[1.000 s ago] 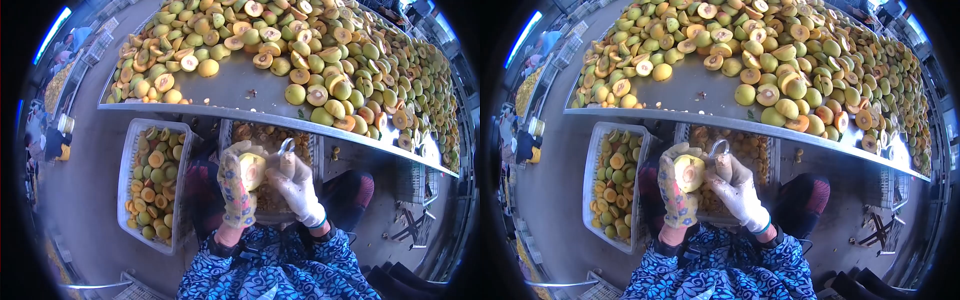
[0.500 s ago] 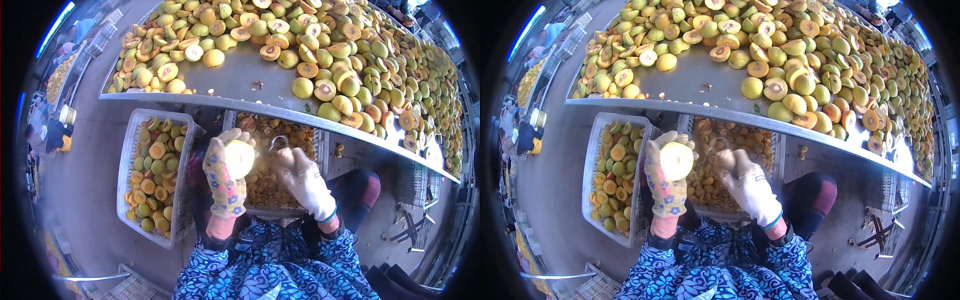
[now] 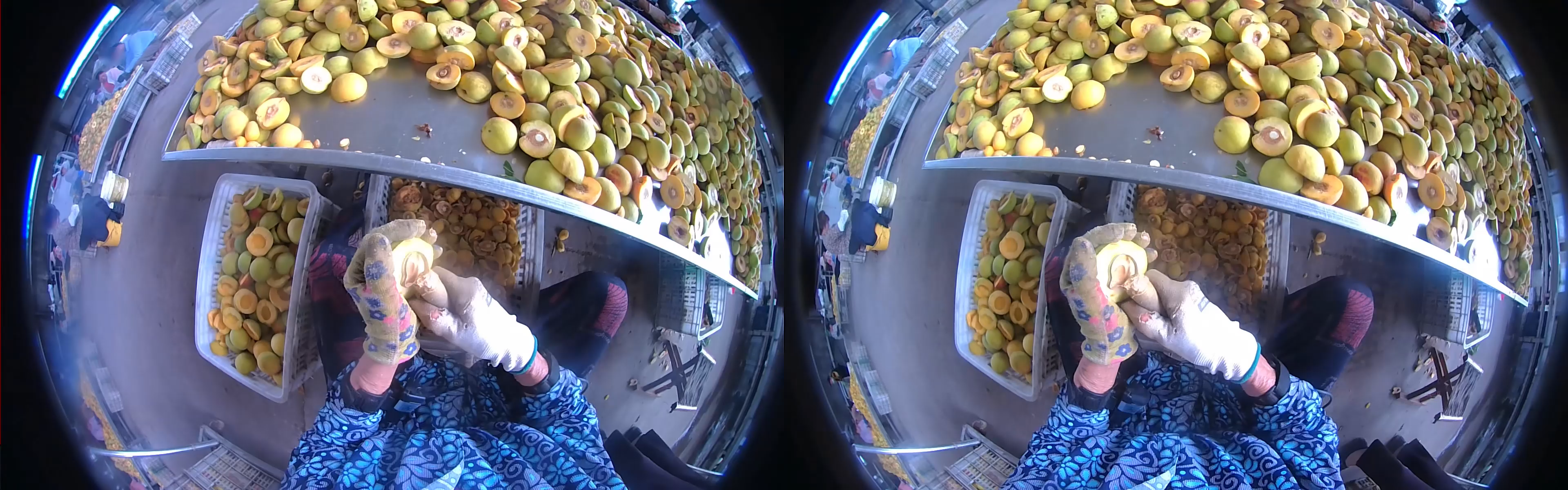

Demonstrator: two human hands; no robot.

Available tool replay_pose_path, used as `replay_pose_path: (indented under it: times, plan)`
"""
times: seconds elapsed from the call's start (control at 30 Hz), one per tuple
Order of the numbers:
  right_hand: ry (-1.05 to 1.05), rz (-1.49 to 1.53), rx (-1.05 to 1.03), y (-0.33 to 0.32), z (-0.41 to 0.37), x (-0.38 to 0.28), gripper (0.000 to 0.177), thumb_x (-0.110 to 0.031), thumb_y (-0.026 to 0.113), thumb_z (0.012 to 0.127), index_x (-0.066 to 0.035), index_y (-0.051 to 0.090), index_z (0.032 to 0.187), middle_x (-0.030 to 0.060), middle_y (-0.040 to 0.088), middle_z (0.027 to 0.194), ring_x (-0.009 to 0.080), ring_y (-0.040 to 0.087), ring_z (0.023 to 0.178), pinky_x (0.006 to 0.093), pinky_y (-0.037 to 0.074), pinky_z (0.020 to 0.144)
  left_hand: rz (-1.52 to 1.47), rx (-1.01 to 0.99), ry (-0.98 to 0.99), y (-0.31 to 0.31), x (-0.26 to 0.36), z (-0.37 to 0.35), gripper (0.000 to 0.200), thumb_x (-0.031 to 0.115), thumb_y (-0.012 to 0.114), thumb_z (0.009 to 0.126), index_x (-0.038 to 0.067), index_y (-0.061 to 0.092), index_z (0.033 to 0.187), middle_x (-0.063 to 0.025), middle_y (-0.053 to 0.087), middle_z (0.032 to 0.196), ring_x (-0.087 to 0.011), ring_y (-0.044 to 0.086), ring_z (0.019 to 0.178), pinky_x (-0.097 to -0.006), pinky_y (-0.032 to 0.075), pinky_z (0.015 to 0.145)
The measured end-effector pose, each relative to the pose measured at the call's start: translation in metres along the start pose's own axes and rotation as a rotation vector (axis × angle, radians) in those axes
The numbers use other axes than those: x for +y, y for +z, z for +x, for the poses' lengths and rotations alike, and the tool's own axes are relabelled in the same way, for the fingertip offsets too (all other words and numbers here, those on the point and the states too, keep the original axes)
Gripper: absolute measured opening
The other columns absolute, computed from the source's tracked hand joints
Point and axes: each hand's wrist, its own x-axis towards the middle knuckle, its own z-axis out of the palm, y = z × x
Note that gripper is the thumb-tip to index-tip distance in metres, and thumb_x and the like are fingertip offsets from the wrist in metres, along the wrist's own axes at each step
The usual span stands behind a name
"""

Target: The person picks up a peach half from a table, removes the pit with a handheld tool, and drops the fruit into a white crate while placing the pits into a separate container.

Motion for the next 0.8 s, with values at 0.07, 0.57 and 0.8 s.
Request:
replay_pose_path:
  times: [0.07, 0.57, 0.8]
  plan:
    - [-0.01, 0.009, -0.029, 0.0, 0.0, 0.002, 0.03, -0.025, 0.06, 0.095, 0.001, 0.057, 0.11, 0.0124, 0.068, 0.082, 0.0176, 0.065, 0.069, 0.0315, 0.051, 0.064, 0.023, 0.024, -0.021, -0.004, -0.004, 0.001, 0.044, 0.037, 0.051, 0.101, -0.004, 0.068, 0.1, -0.0133, 0.07, 0.097, -0.0225, 0.069, 0.085, -0.0337, 0.058, 0.074]
    - [-0.004, 0.266, -0.218, -0.003, 0.007, 0.012, 0.031, -0.034, 0.058, 0.096, -0.004, 0.059, 0.103, -0.0034, 0.051, 0.067, 0.006, 0.044, 0.052, 0.0231, 0.036, 0.046, 0.37, -0.116, 0.348, -0.009, 0.0, 0.004, 0.027, 0.023, 0.061, 0.093, -0.003, 0.069, 0.097, -0.0104, 0.068, 0.102, -0.0165, 0.065, 0.09, -0.029, 0.053, 0.077]
    - [0.296, 0.467, -0.303, -0.005, -0.001, 0.01, 0.033, -0.039, 0.06, 0.094, -0.007, 0.053, 0.091, -0.0041, 0.049, 0.065, 0.0035, 0.044, 0.048, 0.0197, 0.039, 0.043, 0.348, -0.304, -0.296, -0.012, 0.013, 0.03, 0.029, 0.024, 0.062, 0.097, -0.003, 0.072, 0.09, -0.0048, 0.07, 0.083, -0.0082, 0.061, 0.067, -0.0215, 0.048, 0.06]
